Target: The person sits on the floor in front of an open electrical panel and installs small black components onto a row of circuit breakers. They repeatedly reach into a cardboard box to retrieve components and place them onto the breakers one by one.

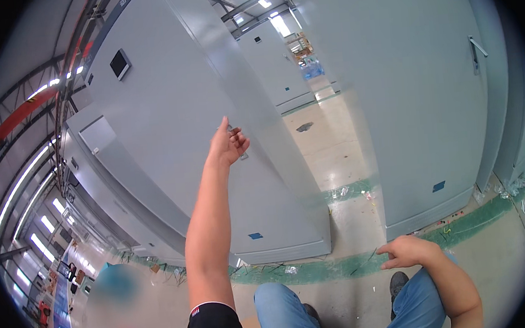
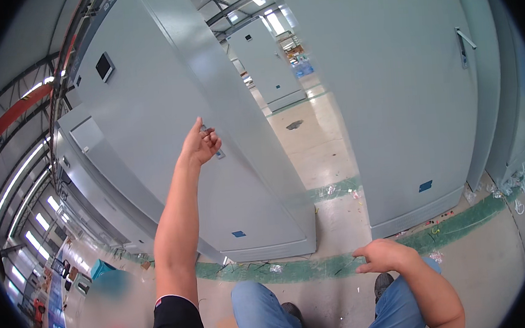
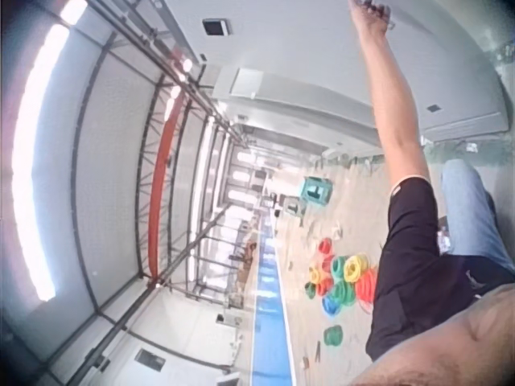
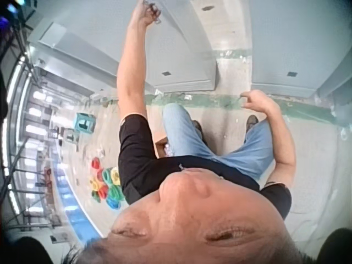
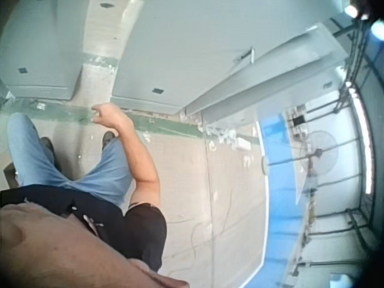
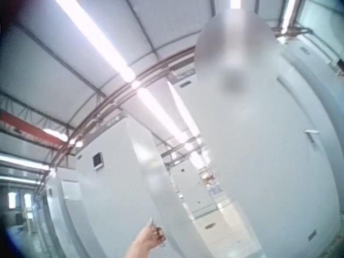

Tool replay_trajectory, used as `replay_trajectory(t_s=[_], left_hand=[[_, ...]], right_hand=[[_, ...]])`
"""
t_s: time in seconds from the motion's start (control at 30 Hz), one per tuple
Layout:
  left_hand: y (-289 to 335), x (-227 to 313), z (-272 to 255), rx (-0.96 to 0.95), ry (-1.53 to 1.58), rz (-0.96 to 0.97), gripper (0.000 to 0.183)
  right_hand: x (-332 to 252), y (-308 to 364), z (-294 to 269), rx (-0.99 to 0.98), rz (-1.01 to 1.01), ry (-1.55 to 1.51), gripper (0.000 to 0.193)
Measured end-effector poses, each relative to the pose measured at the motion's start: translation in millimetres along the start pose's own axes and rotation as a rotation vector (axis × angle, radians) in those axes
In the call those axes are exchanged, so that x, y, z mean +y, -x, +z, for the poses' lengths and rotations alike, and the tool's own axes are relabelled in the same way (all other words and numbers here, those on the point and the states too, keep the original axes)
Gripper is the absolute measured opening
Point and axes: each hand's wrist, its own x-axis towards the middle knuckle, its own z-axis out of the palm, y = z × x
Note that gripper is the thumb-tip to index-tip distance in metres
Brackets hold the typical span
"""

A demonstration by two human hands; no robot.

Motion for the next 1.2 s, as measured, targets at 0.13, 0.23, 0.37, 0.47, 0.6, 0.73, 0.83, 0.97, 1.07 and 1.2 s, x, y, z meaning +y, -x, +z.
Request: replay_trajectory(t_s=[0.13,0.23,0.37,0.47,0.6,0.73,0.83,0.97,1.07,1.2], left_hand=[[3.9,-3.8,5.1,0.136,-0.070,0.013,0.051],[6.0,-6.1,5.7,0.173,-0.097,0.014,0.039],[16.9,0.2,-12.1,0.162,-0.341,0.030,0.036],[36.9,18.0,-25.6,0.102,-0.485,-0.019,0.039],[94.4,22.0,-61.5,0.088,-0.688,0.053,0.048],[160.7,0.7,-96.8,0.093,-0.781,0.264,0.063],[219.4,-75.3,-170.7,0.187,-1.106,0.379,0.055],[352.5,-289.3,-351.3,0.388,-1.345,0.116,0.062],[487.4,-418.7,-420.2,0.586,-1.491,-0.338,0.084],[612.6,-492.3,-477.5,0.631,-1.228,-0.813,0.084]], right_hand=[[4.8,-4.6,1.6,0.031,-0.031,0.010,0.058],[1.8,-5.3,2.9,0.031,-0.018,0.001,0.057],[-7.3,-11.5,1.5,0.029,-0.050,0.024,0.056],[-15.6,-18.0,2.9,0.037,-0.080,0.022,0.055],[-25.8,-28.1,8.7,0.052,-0.121,0.011,0.052],[-33.5,-28.4,7.3,0.063,-0.124,-0.048,0.049],[-33.5,-23.5,7.2,0.048,-0.074,-0.067,0.049],[-34.0,-31.1,13.3,0.023,-0.067,-0.016,0.050],[-30.7,-29.3,11.9,0.035,-0.044,-0.028,0.050],[-39.3,-33.8,12.1,-0.030,-0.005,-0.080,0.049]])
